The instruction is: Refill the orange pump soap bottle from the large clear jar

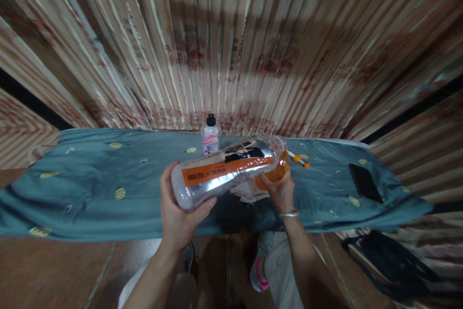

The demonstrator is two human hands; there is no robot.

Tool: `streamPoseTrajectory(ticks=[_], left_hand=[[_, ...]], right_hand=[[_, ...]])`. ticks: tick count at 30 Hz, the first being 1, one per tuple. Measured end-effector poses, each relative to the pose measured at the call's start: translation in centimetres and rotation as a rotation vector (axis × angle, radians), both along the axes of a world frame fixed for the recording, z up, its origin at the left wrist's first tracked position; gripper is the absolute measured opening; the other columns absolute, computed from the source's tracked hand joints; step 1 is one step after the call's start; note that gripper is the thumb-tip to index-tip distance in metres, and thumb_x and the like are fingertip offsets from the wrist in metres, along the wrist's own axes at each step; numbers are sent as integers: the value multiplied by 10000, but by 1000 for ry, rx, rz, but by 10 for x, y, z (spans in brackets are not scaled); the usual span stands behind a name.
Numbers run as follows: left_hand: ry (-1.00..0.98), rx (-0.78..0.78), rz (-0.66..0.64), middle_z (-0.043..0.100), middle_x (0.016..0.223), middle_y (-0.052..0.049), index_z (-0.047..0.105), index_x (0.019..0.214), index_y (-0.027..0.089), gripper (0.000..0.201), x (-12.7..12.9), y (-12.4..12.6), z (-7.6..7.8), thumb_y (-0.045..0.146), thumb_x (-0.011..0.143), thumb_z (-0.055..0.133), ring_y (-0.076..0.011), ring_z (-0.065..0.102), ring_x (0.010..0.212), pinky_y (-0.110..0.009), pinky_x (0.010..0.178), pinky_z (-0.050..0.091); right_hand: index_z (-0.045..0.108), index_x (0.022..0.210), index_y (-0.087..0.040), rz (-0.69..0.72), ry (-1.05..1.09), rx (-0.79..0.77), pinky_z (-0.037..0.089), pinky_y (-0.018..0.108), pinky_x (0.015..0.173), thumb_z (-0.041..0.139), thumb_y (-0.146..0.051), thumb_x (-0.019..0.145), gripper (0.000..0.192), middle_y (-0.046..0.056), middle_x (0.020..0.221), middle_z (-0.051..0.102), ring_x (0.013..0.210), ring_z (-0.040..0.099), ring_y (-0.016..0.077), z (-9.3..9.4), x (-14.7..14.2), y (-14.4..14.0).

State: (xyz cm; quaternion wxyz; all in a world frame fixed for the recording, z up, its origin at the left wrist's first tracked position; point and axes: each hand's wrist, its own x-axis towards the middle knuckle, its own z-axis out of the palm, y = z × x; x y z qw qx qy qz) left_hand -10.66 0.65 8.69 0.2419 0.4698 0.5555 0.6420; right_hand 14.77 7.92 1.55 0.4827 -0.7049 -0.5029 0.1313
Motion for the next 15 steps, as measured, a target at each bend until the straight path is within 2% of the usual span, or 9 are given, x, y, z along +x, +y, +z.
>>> streamPoseTrajectory(ticks=[15], left_hand=[[-6,21,-4,590,1240,-109,469,1320,189,970,1,-1,3,468,501,906,-268,612,1107,-395,964,509]], right_hand=[[558,1216,-147,19,0,-17,565,403,787,728,-704,598,849,161,1064,747,951,726,326,0,0,-1]])
